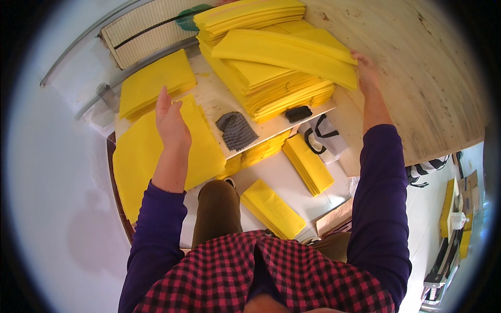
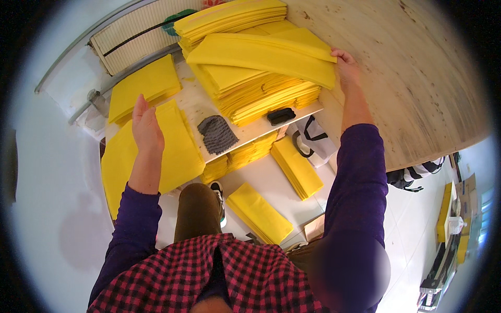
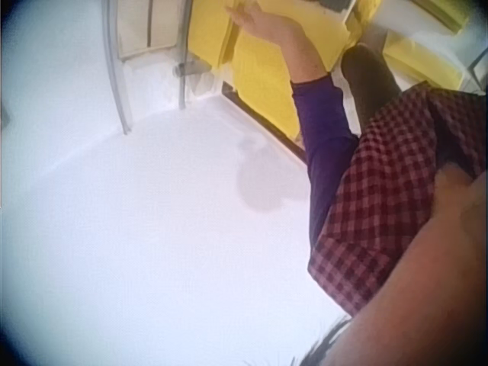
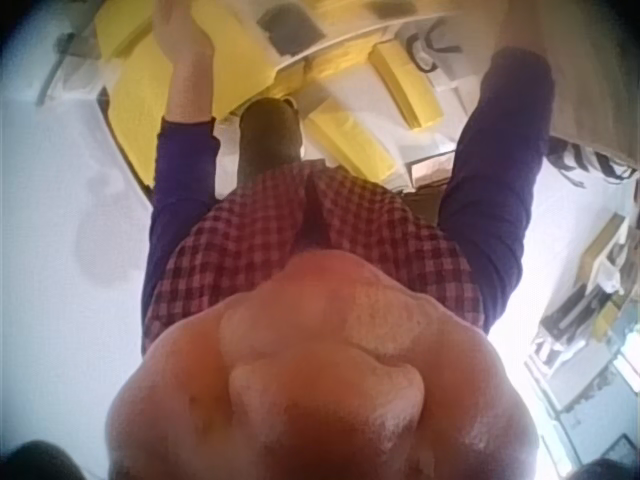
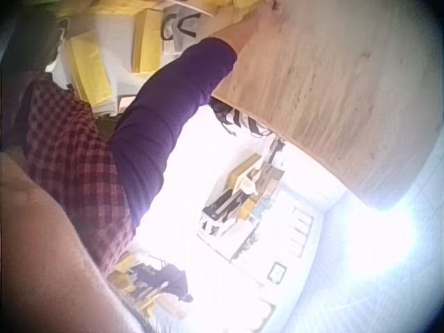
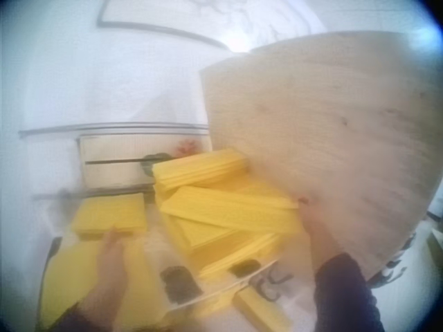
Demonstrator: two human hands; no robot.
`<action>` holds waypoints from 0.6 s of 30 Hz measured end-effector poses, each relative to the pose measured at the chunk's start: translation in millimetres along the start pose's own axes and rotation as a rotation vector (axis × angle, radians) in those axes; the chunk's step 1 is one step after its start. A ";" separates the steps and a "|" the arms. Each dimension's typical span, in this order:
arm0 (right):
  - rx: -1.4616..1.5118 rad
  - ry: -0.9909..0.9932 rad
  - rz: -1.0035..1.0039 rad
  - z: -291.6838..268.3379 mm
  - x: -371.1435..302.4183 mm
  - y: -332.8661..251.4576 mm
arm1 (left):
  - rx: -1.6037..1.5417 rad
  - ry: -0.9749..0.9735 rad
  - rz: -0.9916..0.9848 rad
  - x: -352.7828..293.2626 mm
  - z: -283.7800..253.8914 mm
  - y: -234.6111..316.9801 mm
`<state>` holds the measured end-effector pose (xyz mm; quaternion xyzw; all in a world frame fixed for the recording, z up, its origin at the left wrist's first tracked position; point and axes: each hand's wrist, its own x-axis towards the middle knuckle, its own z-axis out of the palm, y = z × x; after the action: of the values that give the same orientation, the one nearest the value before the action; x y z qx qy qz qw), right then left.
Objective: The person folds yellow foam sheets in half, aligns edges, and stacks them on a wooden workbench. They then use a dark rectangular block to press and smooth the folded edges of the stack.
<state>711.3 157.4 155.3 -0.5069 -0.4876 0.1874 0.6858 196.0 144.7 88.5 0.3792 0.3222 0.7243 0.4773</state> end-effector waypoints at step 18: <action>0.039 0.197 -0.250 11.6 -30.7 -57.6 | 0.499 0.185 0.076 -89.4 -220.6 48.2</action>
<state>673.7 116.4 191.2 -0.4448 -0.4734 0.0593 0.7580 8.3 21.7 -4.5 0.4292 0.5185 0.6713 0.3104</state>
